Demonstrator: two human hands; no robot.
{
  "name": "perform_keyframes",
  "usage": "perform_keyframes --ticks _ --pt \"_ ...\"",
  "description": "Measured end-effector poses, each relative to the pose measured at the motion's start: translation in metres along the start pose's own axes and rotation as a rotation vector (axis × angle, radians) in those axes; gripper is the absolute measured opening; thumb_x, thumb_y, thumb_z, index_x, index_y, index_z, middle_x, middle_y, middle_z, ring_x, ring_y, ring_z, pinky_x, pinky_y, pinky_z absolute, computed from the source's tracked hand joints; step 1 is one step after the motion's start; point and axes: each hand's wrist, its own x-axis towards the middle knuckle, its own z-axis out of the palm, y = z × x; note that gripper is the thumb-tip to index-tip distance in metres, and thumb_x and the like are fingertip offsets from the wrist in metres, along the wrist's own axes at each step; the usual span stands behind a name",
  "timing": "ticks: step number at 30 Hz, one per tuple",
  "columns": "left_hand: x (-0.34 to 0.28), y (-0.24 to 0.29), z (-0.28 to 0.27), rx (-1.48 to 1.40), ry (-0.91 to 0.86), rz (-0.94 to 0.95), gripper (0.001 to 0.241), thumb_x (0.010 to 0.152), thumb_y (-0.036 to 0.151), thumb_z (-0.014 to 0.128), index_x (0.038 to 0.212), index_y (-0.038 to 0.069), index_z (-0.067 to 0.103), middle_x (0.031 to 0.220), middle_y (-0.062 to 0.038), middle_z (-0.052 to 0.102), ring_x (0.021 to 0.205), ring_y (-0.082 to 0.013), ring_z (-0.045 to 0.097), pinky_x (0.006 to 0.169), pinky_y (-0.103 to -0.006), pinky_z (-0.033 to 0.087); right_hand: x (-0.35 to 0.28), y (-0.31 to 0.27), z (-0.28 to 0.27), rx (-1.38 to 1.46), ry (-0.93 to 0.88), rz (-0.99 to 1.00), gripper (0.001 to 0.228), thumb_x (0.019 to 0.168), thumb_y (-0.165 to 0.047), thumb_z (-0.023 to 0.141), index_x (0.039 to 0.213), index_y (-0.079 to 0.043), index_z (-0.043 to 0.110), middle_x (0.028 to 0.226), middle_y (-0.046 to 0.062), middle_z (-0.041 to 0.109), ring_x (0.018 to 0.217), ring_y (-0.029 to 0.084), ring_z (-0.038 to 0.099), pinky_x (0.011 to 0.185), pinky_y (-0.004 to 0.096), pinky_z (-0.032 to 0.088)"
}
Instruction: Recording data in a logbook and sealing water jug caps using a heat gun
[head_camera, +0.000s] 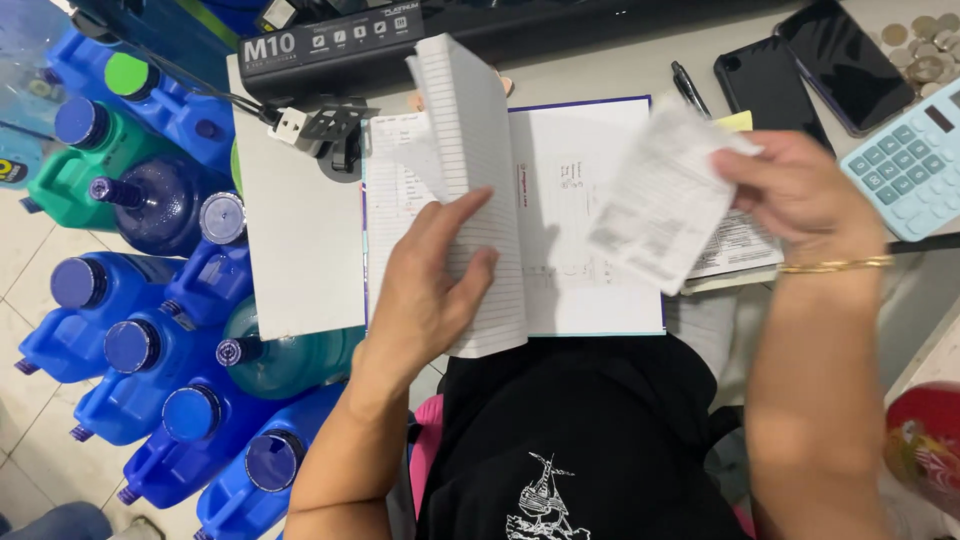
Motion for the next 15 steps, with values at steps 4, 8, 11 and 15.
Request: perform_keyframes --ticks 4,8,11,15 --pt "0.014 0.009 0.022 -0.043 -0.071 -0.062 0.049 0.094 0.016 0.06 0.142 0.005 0.056 0.099 -0.009 0.053 0.076 -0.0227 0.054 0.07 -0.0351 0.048 -0.017 0.025 -0.047 0.252 0.007 -0.223 0.038 0.095 -0.016 0.07 0.127 0.004 0.061 0.124 0.015 0.071 0.109 0.024 0.072 0.101 0.035 0.062" --pt "0.032 0.002 0.07 -0.041 -0.19 0.004 0.052 0.091 0.014 0.058 0.143 0.016 0.054 0.129 -0.024 0.049 0.104 -0.0452 0.062 0.096 -0.0495 0.048 -0.036 0.016 -0.046 0.202 0.166 -0.387 0.041 0.09 -0.025 0.08 0.121 -0.001 0.067 0.121 0.012 0.073 0.108 0.022 0.075 0.092 0.032 0.068" --pt "0.046 -0.011 0.117 0.07 -0.316 -0.035 0.059 0.085 0.011 0.056 0.144 0.017 0.051 0.143 -0.032 0.046 0.095 -0.0583 0.062 0.086 -0.0617 0.05 -0.044 0.012 -0.047 0.033 0.234 -0.404 0.029 0.091 -0.016 0.079 0.112 0.001 0.068 0.113 0.012 0.073 0.101 0.019 0.073 0.087 0.028 0.066" --pt "0.047 -0.021 0.174 0.191 -0.359 -0.021 0.048 0.085 0.012 0.057 0.133 0.006 0.054 0.141 -0.035 0.045 0.066 -0.0605 0.062 0.061 -0.0665 0.053 -0.064 -0.009 -0.03 -0.19 0.271 -0.362 0.024 0.091 -0.007 0.077 0.113 0.002 0.07 0.106 0.013 0.072 0.09 0.014 0.07 0.086 0.022 0.061"
